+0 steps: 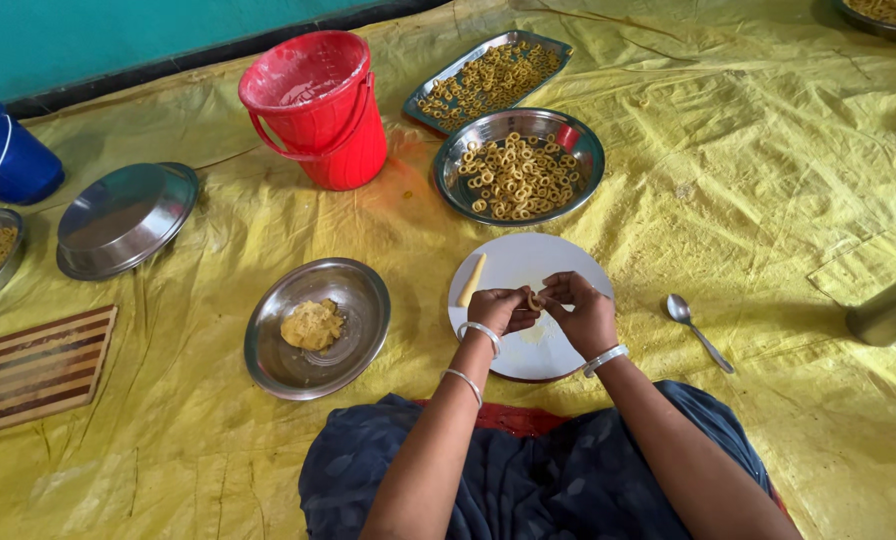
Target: The person rolls small portions of dough into thin ropes on a white plate, then twists them into ring shapes and places them into a metal bowl. The process is repeated continuously with fresh dough from a nearby bowl.
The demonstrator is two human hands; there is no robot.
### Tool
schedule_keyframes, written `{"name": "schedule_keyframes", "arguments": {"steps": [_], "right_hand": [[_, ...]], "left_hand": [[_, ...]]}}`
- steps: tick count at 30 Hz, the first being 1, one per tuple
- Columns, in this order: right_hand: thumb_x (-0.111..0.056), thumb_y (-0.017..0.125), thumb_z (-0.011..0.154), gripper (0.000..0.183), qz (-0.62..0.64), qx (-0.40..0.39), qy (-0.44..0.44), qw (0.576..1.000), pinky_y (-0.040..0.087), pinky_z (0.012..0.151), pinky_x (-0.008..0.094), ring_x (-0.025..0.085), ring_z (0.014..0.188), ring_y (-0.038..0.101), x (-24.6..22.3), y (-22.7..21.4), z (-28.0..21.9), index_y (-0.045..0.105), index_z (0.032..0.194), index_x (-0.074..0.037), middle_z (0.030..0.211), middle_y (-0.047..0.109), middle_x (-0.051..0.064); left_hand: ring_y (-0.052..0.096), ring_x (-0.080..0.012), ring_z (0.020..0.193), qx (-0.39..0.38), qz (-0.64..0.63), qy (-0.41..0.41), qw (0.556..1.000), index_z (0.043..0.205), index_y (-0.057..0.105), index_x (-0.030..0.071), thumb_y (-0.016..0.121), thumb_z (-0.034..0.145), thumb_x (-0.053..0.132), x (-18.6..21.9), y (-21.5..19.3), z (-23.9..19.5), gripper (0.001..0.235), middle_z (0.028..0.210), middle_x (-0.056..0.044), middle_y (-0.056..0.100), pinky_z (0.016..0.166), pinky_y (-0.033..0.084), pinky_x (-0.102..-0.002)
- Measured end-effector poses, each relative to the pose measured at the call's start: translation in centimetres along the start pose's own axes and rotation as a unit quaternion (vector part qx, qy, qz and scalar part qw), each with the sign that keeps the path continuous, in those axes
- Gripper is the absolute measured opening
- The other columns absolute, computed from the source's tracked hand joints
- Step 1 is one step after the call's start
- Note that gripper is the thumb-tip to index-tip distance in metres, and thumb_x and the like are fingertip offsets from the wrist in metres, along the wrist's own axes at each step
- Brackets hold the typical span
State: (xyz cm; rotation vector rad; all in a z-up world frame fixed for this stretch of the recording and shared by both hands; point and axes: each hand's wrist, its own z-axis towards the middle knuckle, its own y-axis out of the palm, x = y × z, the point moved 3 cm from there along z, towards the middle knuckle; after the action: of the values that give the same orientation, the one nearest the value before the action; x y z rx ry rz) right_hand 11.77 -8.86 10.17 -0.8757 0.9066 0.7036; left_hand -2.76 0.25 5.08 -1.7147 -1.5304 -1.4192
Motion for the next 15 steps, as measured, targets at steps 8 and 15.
{"name": "schedule_keyframes", "arguments": {"steps": [8, 15], "right_hand": [[-0.004, 0.083, 0.078, 0.027, -0.02, -0.005, -0.032, 0.999, 0.061, 0.077, 0.027, 0.012, 0.085, 0.078, -2.1, -0.6, -0.2, 0.07, 0.102, -0.005, 0.088, 0.079, 0.003], [-0.009, 0.08, 0.083, 0.02, -0.015, -0.055, -0.026, 0.998, 0.06, 0.073, 0.029, 0.012, 0.085, 0.077, 0.1, -0.2, 0.0, 0.073, 0.101, -0.004, 0.09, 0.08, 0.004]], "left_hand": [[0.078, -0.0235, 0.072, -0.001, 0.091, -0.028, 0.995, 0.099, 0.072, -0.008, 0.076, 0.091, 0.016, 0.7, 0.2, -0.4, 0.025, 0.086, -0.017, 0.077, 0.06, 0.065, -0.033], [0.076, -0.0228, 0.072, -0.002, 0.128, -0.021, 0.992, 0.133, 0.062, -0.001, 0.081, 0.082, 0.006, 1.2, 0.1, -0.5, 0.056, 0.091, -0.017, 0.077, 0.06, 0.064, -0.033]]}}
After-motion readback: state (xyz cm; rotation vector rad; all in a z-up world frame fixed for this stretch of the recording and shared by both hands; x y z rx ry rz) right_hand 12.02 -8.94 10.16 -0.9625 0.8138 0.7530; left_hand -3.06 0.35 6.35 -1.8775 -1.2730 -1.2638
